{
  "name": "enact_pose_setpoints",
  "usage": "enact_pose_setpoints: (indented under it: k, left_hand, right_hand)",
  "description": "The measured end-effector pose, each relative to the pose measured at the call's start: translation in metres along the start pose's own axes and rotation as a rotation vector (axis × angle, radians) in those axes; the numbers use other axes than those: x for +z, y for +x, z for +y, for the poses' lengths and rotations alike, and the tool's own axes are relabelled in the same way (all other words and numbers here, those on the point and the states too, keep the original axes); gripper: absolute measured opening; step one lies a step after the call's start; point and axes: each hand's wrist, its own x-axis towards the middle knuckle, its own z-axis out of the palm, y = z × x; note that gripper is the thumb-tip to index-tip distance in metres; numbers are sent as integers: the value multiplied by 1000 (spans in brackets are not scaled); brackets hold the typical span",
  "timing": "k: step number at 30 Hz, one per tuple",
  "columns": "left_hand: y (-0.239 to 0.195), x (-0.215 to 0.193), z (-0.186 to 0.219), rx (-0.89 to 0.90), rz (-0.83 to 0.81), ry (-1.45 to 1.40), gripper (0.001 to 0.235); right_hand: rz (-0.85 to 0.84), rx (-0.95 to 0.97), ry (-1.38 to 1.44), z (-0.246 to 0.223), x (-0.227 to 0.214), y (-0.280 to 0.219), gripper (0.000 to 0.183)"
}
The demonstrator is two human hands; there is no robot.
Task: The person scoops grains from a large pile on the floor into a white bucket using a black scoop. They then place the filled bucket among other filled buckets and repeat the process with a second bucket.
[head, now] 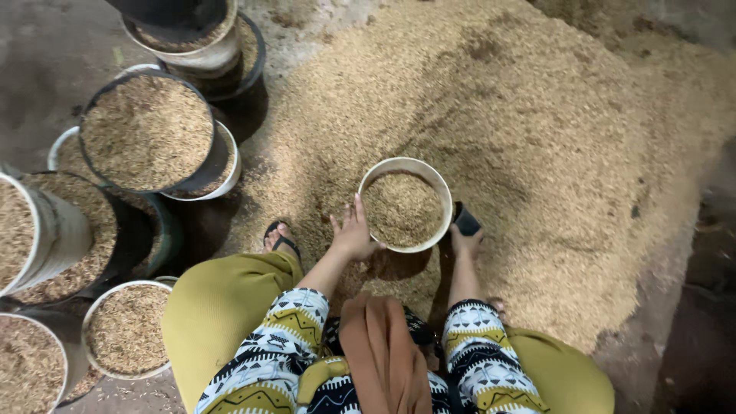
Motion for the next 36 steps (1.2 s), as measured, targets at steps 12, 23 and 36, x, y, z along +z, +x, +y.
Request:
enact_pose_setpoints:
  k: [12,23,36]
  left_hand:
    - [-4,-6,-4,27,-3,-28,138]
    - [-13,-7,6,2,44,1,139]
    - [-24,-7,16,-92,159,152,134]
  right_hand:
    - [-339,161,1072,-26,-10,-32,89]
    - [-251,-497,983,-50,-93,-68,88]
    - [141,-1191,299,-58,-105,-137,127]
